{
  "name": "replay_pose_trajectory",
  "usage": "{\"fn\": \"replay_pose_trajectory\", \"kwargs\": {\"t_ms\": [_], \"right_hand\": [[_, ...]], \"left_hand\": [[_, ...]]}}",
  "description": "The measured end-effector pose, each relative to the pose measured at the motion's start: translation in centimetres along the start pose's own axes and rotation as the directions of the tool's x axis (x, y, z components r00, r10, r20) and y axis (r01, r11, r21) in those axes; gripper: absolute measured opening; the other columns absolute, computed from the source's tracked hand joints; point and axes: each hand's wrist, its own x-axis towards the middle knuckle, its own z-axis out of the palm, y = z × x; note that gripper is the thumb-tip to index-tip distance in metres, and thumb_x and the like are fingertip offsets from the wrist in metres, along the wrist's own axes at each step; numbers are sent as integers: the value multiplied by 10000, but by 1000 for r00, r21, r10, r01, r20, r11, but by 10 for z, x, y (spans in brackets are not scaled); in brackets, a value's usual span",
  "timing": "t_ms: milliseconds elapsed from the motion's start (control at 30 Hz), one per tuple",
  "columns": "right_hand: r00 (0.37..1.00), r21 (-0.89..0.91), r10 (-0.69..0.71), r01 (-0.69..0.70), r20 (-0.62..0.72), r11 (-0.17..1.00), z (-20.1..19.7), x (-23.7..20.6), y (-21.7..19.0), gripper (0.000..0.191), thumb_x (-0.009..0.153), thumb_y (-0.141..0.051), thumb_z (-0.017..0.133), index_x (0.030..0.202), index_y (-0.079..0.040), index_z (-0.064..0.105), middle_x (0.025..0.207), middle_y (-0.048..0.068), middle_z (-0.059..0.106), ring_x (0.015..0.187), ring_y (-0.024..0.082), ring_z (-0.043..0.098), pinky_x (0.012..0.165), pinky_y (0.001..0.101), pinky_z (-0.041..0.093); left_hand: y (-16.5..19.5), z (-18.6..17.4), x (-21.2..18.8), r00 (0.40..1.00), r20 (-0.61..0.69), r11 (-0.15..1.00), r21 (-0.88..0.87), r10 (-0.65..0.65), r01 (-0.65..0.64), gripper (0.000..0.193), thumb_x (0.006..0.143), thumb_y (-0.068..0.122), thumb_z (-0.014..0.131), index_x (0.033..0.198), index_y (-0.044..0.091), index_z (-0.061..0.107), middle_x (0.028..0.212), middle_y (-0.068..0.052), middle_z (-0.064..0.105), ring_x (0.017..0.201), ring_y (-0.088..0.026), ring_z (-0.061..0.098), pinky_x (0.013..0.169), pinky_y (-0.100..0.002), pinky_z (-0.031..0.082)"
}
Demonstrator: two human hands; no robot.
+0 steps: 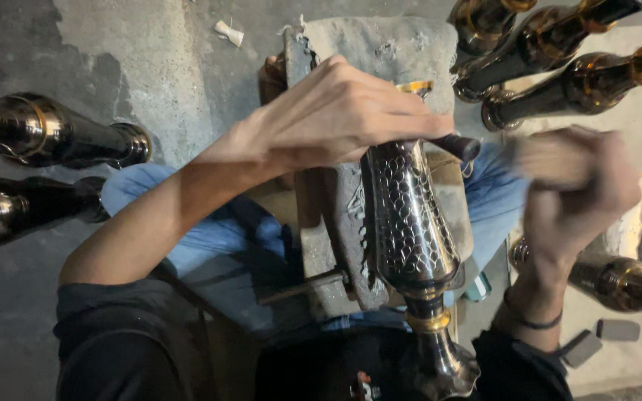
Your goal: The person sits on the floor with a brass vase lashed to a wooden stake on their lap. They hold a red-handled punch against the vase surface and strike it with a wooden mallet, working the patterned area, repositioning the punch repeatedly, and briefly picking up another brass item before resuming hammering.
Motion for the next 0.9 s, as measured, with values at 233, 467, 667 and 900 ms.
{"fn": "replay_pose_trajectory", "kwargs": {"t_ms": [233,467,667,900], "right_hand": [[980,405,62,20,-191,914,19,-9,16,344,983,-6,644,1280,-83,490,1071,65,621,870,234,653,800,375,532],[926,641,280,-56,-253,765,21,-20,24,154,1073,-54,563,1214,-6,601,1123,55,684,950,170,699,830,298,582],[993,282,86,-106,82,953,-6,-1,20,198,1068,38,723,1040,30,527,860,90,539,753,141,518,716,242,406],[959,563,250,-134,-134,816,-18,21,-2,170,913,29,730,1021,13,601,861,52,597,764,149,580,705,286,462]], "left_hand": [[3,-1,10,998,57,996,-90,-6,11,368,986,-42,622,1276,154,734,1046,-58,784,836,-211,761,715,-341,624],[-6,2,2,998,61,999,-49,-1,4,395,984,-44,667,1304,183,720,1100,-50,783,950,-222,774,867,-339,640],[-11,8,-9,1000,5,999,41,-4,4,411,956,32,711,1351,146,700,1188,-90,763,1034,-252,765,944,-338,627],[-17,18,-16,1000,5,1000,6,-15,15,397,996,-1,692,1343,193,695,1206,-56,763,1032,-218,770,924,-329,643]]}}
